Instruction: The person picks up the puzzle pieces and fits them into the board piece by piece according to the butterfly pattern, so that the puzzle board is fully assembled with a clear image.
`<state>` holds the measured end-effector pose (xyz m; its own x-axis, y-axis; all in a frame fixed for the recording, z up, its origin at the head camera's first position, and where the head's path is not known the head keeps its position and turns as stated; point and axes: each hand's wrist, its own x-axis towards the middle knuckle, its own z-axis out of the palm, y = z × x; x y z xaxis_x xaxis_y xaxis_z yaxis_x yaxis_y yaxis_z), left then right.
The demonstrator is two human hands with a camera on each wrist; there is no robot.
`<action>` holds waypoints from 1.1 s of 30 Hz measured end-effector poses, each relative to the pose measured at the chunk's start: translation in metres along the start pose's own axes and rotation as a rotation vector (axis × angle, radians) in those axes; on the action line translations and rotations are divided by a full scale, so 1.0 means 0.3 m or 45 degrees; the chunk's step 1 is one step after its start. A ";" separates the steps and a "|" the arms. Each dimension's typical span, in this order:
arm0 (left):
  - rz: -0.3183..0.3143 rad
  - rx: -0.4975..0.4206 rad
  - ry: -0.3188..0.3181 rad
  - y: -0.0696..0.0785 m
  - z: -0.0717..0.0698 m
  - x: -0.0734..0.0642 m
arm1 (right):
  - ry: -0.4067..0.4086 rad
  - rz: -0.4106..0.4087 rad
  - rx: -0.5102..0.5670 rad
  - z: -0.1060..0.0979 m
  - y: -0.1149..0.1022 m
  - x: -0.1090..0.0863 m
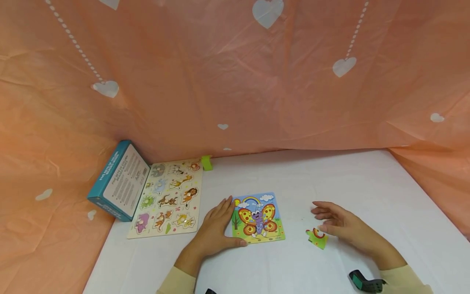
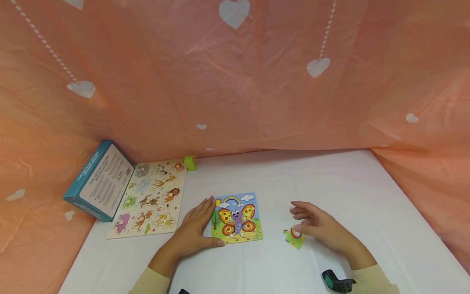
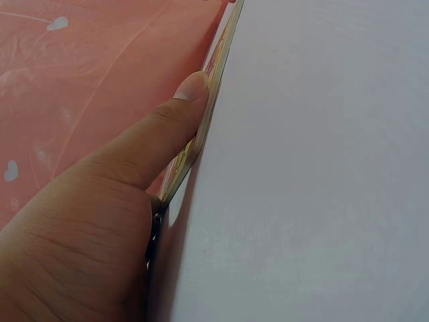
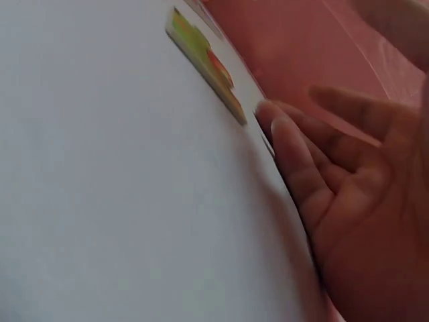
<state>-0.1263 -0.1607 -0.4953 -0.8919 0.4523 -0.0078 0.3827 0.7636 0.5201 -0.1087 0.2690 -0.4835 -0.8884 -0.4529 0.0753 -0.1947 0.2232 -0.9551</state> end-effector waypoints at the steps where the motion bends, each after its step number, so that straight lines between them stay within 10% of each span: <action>1: -0.001 0.000 -0.001 0.000 0.000 0.000 | -0.013 0.018 -0.038 -0.003 -0.002 -0.004; 17: -0.019 -0.002 -0.011 0.000 0.001 0.003 | 0.004 -0.062 -0.713 0.033 -0.025 -0.008; 33: -0.015 -0.007 -0.006 -0.004 0.003 0.004 | 0.129 0.106 -0.303 0.092 -0.035 0.027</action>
<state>-0.1275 -0.1607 -0.4967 -0.8953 0.4451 -0.0178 0.3705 0.7663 0.5248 -0.1024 0.2391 -0.4807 -0.9402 -0.3384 0.0388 -0.2006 0.4582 -0.8659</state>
